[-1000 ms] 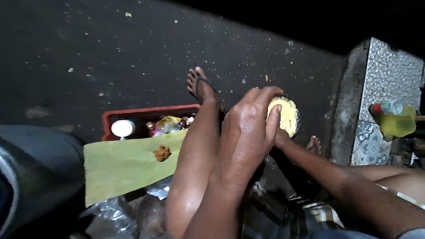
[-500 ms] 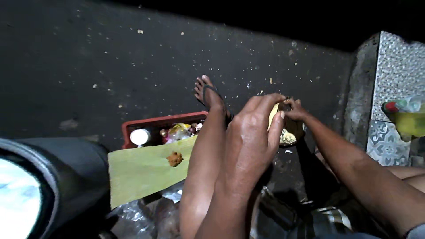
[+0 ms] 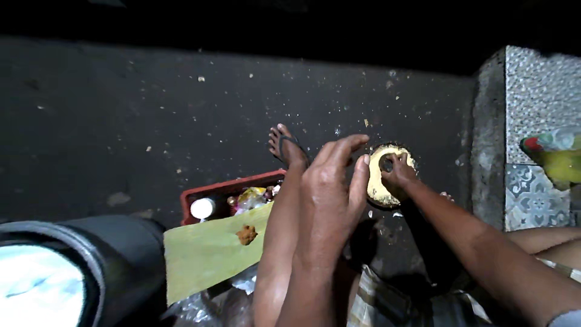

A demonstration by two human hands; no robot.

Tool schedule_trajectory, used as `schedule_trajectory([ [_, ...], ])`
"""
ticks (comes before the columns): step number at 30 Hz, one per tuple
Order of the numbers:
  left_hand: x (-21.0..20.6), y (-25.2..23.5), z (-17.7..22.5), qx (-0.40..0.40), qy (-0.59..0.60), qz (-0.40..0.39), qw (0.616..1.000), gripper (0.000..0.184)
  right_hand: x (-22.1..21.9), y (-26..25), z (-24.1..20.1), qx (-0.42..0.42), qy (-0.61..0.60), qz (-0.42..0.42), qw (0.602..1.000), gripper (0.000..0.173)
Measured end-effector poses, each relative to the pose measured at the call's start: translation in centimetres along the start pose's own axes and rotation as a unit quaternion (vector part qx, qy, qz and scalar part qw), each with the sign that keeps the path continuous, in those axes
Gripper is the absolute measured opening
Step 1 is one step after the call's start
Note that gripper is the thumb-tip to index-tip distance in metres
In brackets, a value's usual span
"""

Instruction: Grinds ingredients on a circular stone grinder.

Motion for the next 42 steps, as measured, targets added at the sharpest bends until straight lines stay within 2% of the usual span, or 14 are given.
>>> schedule_trajectory([
  [3,0.1,0.3,-0.2,0.008,-0.001,0.007,1.000,0.027,-1.9,2.8,0.8,0.011,0.058,-0.084,0.995,0.068],
  [7,0.1,0.7,-0.5,0.013,-0.006,-0.004,1.000,0.027,-3.1,3.1,1.5,0.045,0.091,-0.071,0.992,0.061],
  [11,-0.6,0.3,0.1,-0.013,-0.004,-0.017,1.000,0.028,-1.5,0.9,1.9,0.008,-0.096,-0.009,0.995,0.067],
  [13,-0.6,0.5,-0.2,-0.007,-0.007,-0.010,1.000,0.027,-1.3,0.1,3.6,0.004,-0.334,0.037,0.942,0.064],
  [15,-0.5,0.9,-0.6,0.004,-0.013,-0.006,1.000,0.027,-1.3,0.3,4.7,-0.024,-0.526,0.103,0.844,0.062],
  [17,-0.6,1.3,-0.6,0.007,-0.013,-0.007,1.000,0.026,-1.3,0.1,5.0,-0.059,-0.630,0.158,0.758,0.057],
  [19,-0.7,1.4,-0.6,0.013,-0.022,-0.016,1.000,0.026,-1.7,-1.0,4.3,-0.076,-0.665,0.169,0.724,0.057],
  [21,-0.7,1.3,-0.5,0.017,-0.023,-0.019,0.999,0.026,-2.1,-1.8,2.8,-0.073,-0.604,0.159,0.778,0.066],
  [24,-0.5,1.0,-0.5,0.012,-0.011,-0.011,1.000,0.027,-1.9,-2.2,-0.2,-0.034,-0.360,0.090,0.928,0.076],
  [26,-0.4,1.1,-0.6,0.005,0.003,-0.009,1.000,0.026,-1.3,-1.3,-1.7,-0.001,-0.188,0.008,0.982,0.073],
  [31,-0.2,1.2,-0.6,0.001,0.003,0.001,1.000,0.026,-2.4,2.3,0.1,0.039,0.079,-0.088,0.992,0.064],
  [38,-0.5,1.2,-0.5,-0.003,0.010,-0.018,1.000,0.027,-1.2,0.2,-0.4,-0.060,-0.114,0.036,0.991,0.070],
  [40,-0.4,1.0,-0.3,-0.005,0.011,-0.011,1.000,0.027,-1.1,0.2,-1.4,-0.095,-0.161,0.009,0.982,0.074],
  [42,0.1,1.3,-0.5,-0.001,0.014,-0.006,1.000,0.027,-2.5,1.6,-2.1,-0.042,-0.063,-0.049,0.996,0.070],
])
Point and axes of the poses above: each hand's wrist, its own y-axis away from the middle knuckle, its own x-axis out of the back of the hand, z = x × y, the point moved 3 cm from there along -y, towards the middle knuckle, and after that the axes turned 12 degrees about -y, right-handed, at the moved point
